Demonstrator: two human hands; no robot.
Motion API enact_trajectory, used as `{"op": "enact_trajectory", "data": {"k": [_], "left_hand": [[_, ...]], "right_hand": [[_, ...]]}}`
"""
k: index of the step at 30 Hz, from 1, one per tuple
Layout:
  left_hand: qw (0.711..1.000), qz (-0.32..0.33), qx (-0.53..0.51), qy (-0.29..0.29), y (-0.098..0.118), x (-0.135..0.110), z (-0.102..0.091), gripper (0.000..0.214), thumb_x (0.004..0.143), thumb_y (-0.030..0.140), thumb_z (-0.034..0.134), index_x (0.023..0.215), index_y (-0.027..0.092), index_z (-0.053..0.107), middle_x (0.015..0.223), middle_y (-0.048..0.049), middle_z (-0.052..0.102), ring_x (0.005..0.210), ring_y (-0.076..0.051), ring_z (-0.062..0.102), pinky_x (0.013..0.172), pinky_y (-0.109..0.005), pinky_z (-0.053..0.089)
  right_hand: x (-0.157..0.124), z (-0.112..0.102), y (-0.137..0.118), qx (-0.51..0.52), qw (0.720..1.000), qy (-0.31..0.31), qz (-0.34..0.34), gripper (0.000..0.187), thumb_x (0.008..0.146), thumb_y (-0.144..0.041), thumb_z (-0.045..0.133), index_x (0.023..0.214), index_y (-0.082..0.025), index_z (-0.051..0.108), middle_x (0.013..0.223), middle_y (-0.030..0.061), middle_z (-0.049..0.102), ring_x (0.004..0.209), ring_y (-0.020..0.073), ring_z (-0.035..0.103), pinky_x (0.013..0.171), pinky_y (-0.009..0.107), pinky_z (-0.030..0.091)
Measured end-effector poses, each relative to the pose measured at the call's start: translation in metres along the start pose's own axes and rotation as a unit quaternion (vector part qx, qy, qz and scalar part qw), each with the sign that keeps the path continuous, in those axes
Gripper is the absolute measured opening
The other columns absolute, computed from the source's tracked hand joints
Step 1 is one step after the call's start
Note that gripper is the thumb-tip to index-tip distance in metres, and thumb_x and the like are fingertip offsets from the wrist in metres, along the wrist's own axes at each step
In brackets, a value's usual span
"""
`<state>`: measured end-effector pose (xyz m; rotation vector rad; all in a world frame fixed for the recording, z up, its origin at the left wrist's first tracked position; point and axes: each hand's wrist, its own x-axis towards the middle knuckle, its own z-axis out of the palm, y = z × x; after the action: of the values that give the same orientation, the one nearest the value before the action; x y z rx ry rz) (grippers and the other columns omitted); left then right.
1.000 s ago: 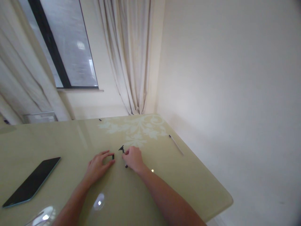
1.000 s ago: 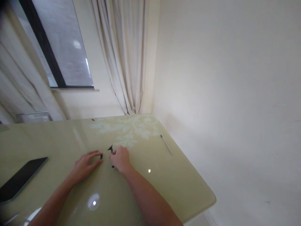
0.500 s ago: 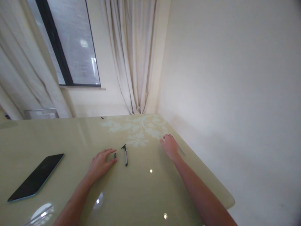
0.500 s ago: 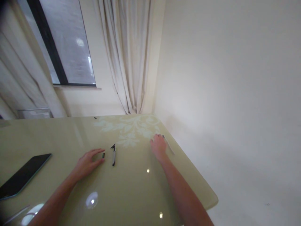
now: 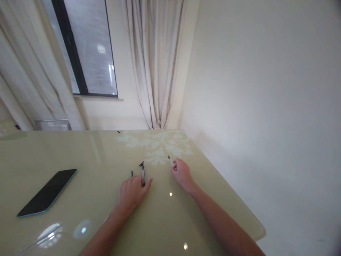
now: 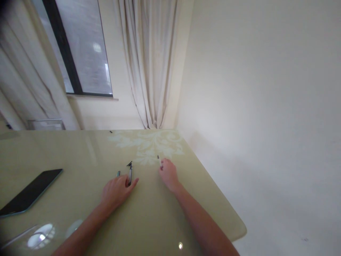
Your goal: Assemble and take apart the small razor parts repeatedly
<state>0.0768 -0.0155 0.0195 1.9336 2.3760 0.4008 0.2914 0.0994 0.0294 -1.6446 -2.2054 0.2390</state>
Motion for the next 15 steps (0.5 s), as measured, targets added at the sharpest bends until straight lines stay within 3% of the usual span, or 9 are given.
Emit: {"op": "enact_trajectory", "data": {"k": [3,7,11,15], "left_hand": [[1.000,-0.006,0.016,-0.005,0.000,0.000,-0.002,0.048,0.099,0.057,0.041,0.079,0.021,0.066,0.084,-0.0127,0.076,0.085,-0.032,0.074,0.076,-0.039,0.049],[1.000,-0.006,0.025,-0.009,0.002,0.000,-0.003,0.043,0.100,0.051,0.042,0.082,0.021,0.068,0.086,-0.0136,0.077,0.088,-0.032,0.075,0.077,-0.040,0.050],[1.000,-0.007,0.024,-0.013,0.002,0.001,-0.002,0.043,0.101,0.047,0.041,0.082,0.021,0.070,0.085,-0.0144,0.078,0.086,-0.032,0.075,0.076,-0.039,0.051],[1.000,-0.009,0.020,-0.015,-0.002,0.002,-0.005,0.042,0.102,0.041,0.039,0.080,0.022,0.069,0.084,-0.0121,0.078,0.084,-0.029,0.075,0.075,-0.037,0.050]], "right_hand": [[-0.008,0.022,-0.051,0.039,0.996,-0.020,-0.075,0.025,0.089,-0.011,0.060,0.112,-0.015,0.067,0.110,0.0111,0.072,0.097,0.0204,0.067,0.083,0.028,0.045],[-0.012,0.036,-0.086,0.021,0.997,-0.045,-0.065,0.031,0.088,-0.008,0.057,0.117,-0.014,0.065,0.116,0.0153,0.070,0.099,0.0241,0.068,0.082,0.031,0.047],[-0.014,0.033,-0.084,0.057,0.996,-0.040,-0.063,0.027,0.091,-0.020,0.064,0.117,-0.014,0.066,0.114,0.0151,0.070,0.097,0.0251,0.068,0.082,0.032,0.048],[-0.022,0.017,-0.060,0.147,0.984,-0.015,-0.103,0.017,0.092,-0.026,0.068,0.106,-0.017,0.069,0.099,0.0081,0.071,0.084,0.0192,0.065,0.079,0.029,0.047]]}}
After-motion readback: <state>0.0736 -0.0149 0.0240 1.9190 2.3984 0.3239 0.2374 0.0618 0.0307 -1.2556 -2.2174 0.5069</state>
